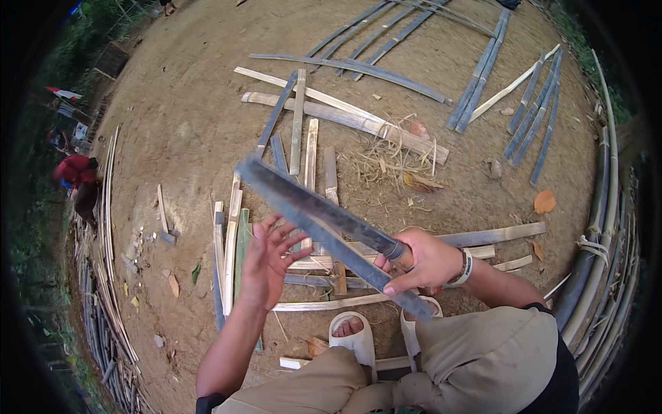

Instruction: The person sits on the ground and uses a large knife to shave and smooth thin strips of bamboo. They hold the bamboo in one hand and carefully scrape the blade along the surface to remove the outer layer and refine the shape.

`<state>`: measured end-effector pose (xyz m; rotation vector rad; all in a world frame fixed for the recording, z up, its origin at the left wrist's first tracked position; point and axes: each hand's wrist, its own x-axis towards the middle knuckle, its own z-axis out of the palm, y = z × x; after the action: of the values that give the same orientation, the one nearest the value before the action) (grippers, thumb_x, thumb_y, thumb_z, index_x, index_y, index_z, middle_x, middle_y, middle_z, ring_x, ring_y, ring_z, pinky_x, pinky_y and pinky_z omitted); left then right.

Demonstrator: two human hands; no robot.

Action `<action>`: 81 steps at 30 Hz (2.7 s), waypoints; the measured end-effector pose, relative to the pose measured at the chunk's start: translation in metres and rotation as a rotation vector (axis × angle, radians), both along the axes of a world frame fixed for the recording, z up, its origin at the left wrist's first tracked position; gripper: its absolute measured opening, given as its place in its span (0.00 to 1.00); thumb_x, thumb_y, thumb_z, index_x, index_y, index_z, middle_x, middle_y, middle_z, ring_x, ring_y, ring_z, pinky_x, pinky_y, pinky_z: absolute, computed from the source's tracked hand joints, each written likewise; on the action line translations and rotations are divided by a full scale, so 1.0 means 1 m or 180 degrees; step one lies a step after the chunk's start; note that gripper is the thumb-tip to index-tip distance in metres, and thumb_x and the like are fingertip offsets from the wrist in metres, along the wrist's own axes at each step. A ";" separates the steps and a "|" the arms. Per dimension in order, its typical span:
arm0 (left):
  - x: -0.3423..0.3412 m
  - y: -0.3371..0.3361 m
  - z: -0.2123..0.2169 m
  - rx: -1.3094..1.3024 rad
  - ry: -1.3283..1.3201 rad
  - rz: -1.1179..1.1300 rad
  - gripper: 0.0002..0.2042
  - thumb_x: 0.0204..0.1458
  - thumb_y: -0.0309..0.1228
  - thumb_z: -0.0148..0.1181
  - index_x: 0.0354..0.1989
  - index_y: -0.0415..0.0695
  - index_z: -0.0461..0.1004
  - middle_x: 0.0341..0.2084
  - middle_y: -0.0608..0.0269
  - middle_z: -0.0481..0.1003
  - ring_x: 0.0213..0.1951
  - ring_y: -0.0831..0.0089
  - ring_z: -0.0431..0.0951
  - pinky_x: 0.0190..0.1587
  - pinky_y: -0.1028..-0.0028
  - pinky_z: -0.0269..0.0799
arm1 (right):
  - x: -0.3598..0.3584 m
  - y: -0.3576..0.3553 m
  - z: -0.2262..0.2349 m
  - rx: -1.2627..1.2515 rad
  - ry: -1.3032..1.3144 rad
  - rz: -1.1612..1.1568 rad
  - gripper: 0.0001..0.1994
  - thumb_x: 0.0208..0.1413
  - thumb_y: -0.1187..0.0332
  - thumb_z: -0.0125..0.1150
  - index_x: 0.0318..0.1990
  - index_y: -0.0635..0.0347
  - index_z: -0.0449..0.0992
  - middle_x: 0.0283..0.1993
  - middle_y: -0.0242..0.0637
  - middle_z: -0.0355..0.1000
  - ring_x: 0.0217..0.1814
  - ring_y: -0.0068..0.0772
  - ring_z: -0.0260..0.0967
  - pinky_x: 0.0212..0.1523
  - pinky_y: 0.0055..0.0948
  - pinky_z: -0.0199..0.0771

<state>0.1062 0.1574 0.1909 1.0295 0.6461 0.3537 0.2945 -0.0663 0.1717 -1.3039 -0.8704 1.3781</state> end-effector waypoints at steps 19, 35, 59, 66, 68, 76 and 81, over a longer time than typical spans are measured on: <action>-0.043 -0.054 -0.040 0.1696 0.1148 0.0187 0.17 0.65 0.32 0.48 0.57 0.33 0.66 0.52 0.46 0.71 0.56 0.61 0.74 0.57 0.67 0.76 | 0.004 -0.012 -0.067 -0.0524 -0.2761 -0.1248 0.16 0.60 0.58 0.56 0.30 0.65 0.72 0.21 0.50 0.71 0.24 0.54 0.71 0.27 0.46 0.69; -0.058 -0.097 -0.073 0.2877 0.0782 0.0012 0.17 0.58 0.23 0.54 0.56 0.35 0.66 0.33 0.49 0.82 0.34 0.69 0.85 0.34 0.74 0.81 | -0.027 -0.021 -0.100 -0.0973 -0.3426 -0.0191 0.10 0.54 0.63 0.55 0.39 0.59 0.69 0.28 0.50 0.74 0.28 0.59 0.74 0.30 0.54 0.75; -0.059 -0.099 -0.068 0.2179 0.0671 0.0269 0.14 0.61 0.22 0.49 0.53 0.28 0.66 0.37 0.40 0.80 0.41 0.61 0.83 0.44 0.69 0.82 | 0.018 -0.003 -0.111 -0.1367 -0.3259 0.0382 0.13 0.57 0.62 0.51 0.43 0.62 0.70 0.28 0.55 0.76 0.34 0.61 0.76 0.39 0.55 0.75; -0.055 -0.096 -0.064 0.2081 0.0745 0.0155 0.15 0.62 0.23 0.48 0.54 0.27 0.64 0.38 0.39 0.79 0.43 0.60 0.83 0.47 0.67 0.81 | 0.027 -0.007 -0.120 -0.1493 -0.3322 0.0341 0.14 0.56 0.62 0.51 0.43 0.63 0.70 0.27 0.58 0.75 0.34 0.62 0.75 0.39 0.55 0.75; -0.055 -0.093 -0.063 0.1948 0.0789 0.0229 0.15 0.62 0.23 0.47 0.55 0.28 0.63 0.38 0.39 0.79 0.43 0.60 0.83 0.47 0.66 0.81 | 0.031 -0.005 -0.125 -0.1510 -0.3346 0.0256 0.14 0.56 0.62 0.51 0.44 0.64 0.70 0.28 0.58 0.75 0.34 0.63 0.75 0.39 0.56 0.75; -0.049 -0.088 -0.058 0.1346 0.0824 0.0374 0.17 0.62 0.23 0.52 0.57 0.30 0.59 0.42 0.37 0.76 0.45 0.58 0.81 0.50 0.66 0.80 | 0.023 -0.016 -0.123 -0.1505 -0.2998 0.0170 0.13 0.57 0.63 0.51 0.42 0.65 0.71 0.30 0.59 0.75 0.35 0.64 0.75 0.41 0.55 0.75; -0.053 -0.083 -0.050 0.2043 0.0957 -0.0024 0.20 0.55 0.20 0.63 0.54 0.31 0.65 0.40 0.44 0.79 0.44 0.64 0.82 0.47 0.69 0.80 | 0.012 -0.021 -0.133 -0.1350 -0.2962 -0.0109 0.12 0.57 0.64 0.51 0.41 0.65 0.71 0.29 0.57 0.75 0.33 0.63 0.75 0.37 0.53 0.76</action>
<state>0.0532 0.0740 0.1407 1.7199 0.8202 0.4149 0.3070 -0.0876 0.0386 -2.3558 -1.1703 0.9110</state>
